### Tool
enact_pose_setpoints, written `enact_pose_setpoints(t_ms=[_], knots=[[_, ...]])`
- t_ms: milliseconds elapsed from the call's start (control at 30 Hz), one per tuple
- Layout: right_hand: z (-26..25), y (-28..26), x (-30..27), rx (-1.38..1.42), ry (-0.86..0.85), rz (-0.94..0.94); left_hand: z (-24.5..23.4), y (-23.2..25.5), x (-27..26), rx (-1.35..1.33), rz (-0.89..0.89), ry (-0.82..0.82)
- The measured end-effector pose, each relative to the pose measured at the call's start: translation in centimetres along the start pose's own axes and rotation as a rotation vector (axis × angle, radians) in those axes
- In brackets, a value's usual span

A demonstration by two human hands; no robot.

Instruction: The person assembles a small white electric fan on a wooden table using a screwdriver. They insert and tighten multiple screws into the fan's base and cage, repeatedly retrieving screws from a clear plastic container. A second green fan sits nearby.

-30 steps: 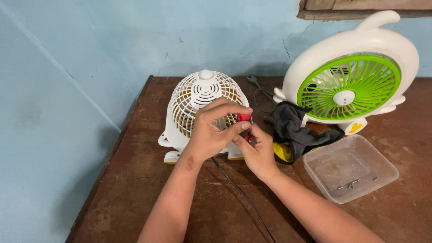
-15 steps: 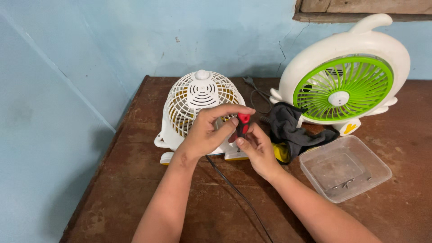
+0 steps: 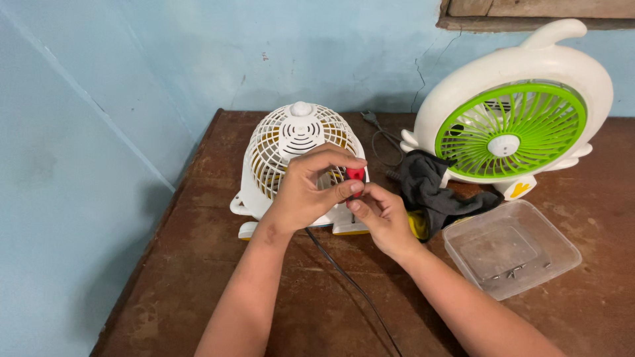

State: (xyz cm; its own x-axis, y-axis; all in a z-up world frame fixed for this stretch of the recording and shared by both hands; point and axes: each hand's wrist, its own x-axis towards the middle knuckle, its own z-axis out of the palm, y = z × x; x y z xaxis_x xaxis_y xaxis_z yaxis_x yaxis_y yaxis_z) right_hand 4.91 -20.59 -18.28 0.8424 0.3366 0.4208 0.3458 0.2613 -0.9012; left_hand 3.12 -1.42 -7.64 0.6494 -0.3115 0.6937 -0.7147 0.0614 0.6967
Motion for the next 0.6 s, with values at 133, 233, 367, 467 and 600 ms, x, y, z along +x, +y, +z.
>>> enact_pose_setpoints(t_ms=[133,233,367,467,600], knots=[[0.3,0.1,0.0,-0.011,0.01,-0.026,-0.1,-0.1,-0.1,-0.095,-0.05,-0.02],[0.5,0.1,0.1,0.019,0.02,-0.026,-0.2,-0.1,-0.2,-0.068,-0.074,-0.028],[0.8,0.2,-0.1,0.03,0.047,-0.017,-0.2,0.0,-0.4,-0.064,-0.102,-0.04],[0.9,0.2,0.0,0.017,0.068,-0.041,-0.2,0.0,-0.1,-0.068,-0.111,-0.066],[1.1,0.1,0.0,0.075,0.072,-0.07,-0.3,0.0,0.1,-0.069,-0.114,-0.116]])
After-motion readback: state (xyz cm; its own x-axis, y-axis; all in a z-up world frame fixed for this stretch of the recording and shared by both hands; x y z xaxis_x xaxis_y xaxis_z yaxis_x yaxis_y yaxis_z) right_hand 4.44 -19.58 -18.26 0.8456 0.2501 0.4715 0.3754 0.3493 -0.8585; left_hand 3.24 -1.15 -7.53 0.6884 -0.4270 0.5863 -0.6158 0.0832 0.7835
